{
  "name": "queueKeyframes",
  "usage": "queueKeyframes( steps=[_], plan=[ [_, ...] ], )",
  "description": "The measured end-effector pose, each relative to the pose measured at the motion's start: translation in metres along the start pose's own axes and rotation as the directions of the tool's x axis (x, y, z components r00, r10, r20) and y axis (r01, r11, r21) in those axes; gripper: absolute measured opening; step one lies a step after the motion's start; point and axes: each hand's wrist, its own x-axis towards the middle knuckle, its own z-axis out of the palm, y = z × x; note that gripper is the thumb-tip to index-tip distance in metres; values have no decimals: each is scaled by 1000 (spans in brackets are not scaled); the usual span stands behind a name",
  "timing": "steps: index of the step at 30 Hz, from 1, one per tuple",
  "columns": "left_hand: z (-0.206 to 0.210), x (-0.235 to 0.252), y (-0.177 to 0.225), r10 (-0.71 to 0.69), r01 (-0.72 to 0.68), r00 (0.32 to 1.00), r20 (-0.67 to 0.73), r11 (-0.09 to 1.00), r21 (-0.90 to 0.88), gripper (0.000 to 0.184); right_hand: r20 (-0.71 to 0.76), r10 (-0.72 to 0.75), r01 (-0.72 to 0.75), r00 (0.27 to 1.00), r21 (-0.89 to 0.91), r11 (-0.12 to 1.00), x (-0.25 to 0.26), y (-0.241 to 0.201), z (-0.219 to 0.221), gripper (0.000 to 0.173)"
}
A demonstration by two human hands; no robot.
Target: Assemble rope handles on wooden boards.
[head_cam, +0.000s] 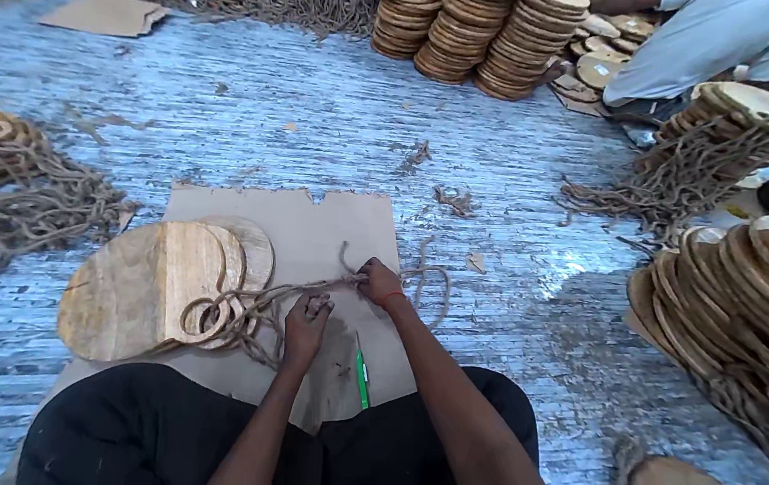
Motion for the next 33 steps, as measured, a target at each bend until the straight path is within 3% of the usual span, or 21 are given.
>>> queueKeyframes(
  steps=[3, 5, 7, 10, 13, 15, 17, 20, 23, 29, 33],
  plan=[
    [8, 2, -5, 239, -247, 968, 73, 960, 133, 30, -56, -144, 154, 988, 258, 954, -28, 18, -4, 27],
    [16, 4, -11, 380, -399, 915, 135, 900, 174, 28, -3, -140, 129, 990, 409, 903, -52, 17, -8, 31],
    [16, 1, -8, 400, -437, 894, 203, 878, 195, 30, 74, -110, 54, 991, 529, 847, -69, 10, -10, 31],
    [7, -2, 1, 279, -336, 909, 311, 930, 149, 40, 109, -134, 30, 985, 653, 757, -83, 3, -13, 19],
    [0, -2, 7, 128, -136, 912, 390, 991, -8, 28, 88, -184, 60, 979, 739, 671, -89, 0, -11, 16],
    [-4, -1, 11, 77, -74, 907, 414, 997, -25, 23, 93, -194, 56, 976, 759, 648, -92, -1, -10, 17],
    [-5, -1, 11, 37, -58, 894, 446, 998, 33, 24, 108, -172, 36, 979, 741, 670, -97, 5, -6, 19],
    [-1, -6, 6, -34, -25, 862, 506, 994, 109, 24, 129, -86, -4, 988, 575, 818, -105, 17, -2, 18],
    [8, -9, -6, -55, -3, 860, 507, 994, 113, 27, 183, 5, -88, 983, 449, 889, -113, 15, -2, 19],
    [18, -8, -28, -194, 142, 896, 401, 978, 156, 23, 229, -14, -104, 973, 494, 863, -101, 12, 23, 26],
    [18, -9, -27, -279, 207, 877, 391, 954, 216, 20, 261, 19, -158, 965, 523, 838, -96, 14, 30, 30]
  ],
)
